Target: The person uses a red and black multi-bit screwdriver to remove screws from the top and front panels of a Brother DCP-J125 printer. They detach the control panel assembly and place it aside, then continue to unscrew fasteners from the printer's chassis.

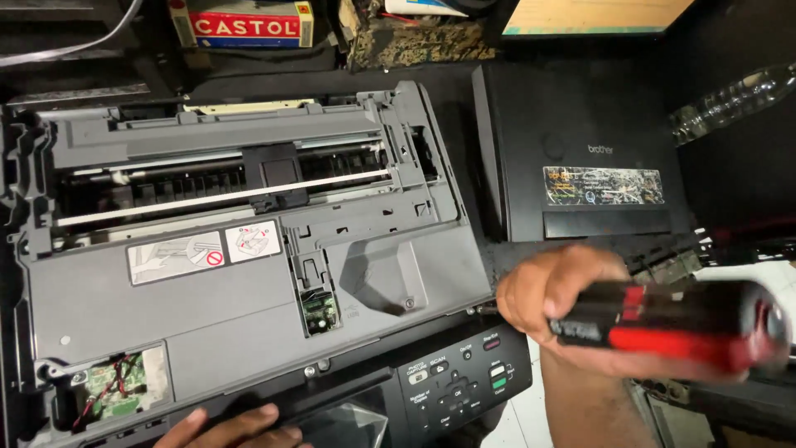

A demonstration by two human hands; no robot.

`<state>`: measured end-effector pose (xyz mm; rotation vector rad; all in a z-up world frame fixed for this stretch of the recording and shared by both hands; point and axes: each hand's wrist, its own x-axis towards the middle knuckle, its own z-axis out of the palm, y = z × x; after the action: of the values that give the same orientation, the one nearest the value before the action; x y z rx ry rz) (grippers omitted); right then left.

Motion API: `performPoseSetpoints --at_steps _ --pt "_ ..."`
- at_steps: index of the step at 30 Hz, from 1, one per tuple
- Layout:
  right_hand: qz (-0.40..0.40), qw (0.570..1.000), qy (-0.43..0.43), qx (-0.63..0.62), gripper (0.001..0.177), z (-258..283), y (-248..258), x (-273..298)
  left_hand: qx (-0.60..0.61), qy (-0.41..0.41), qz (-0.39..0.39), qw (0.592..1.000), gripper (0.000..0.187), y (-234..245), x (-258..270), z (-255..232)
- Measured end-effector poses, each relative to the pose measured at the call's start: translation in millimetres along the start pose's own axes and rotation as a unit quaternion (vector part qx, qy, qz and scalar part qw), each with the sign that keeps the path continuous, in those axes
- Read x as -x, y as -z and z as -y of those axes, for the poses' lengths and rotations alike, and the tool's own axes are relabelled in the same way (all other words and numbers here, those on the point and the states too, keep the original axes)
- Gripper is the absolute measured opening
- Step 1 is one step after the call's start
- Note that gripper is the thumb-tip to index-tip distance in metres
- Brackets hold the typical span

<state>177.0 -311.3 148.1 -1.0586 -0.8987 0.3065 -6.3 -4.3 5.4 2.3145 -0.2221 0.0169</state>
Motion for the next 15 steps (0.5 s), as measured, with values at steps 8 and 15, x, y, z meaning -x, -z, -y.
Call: performPoseSetpoints --at_steps 8,15 --pt "0.034 0.926 0.033 0.376 0.07 7.8 -0.5 15.2 -0.127 -0.237 -0.086 0.959 0.032 66.0 -95.3 -126.7" --pt "-0.091 0.929 0.04 0.356 0.146 -4.1 15.9 10.1 0.081 -0.185 0.124 0.971 0.045 35.0 -186.5 -197.1"
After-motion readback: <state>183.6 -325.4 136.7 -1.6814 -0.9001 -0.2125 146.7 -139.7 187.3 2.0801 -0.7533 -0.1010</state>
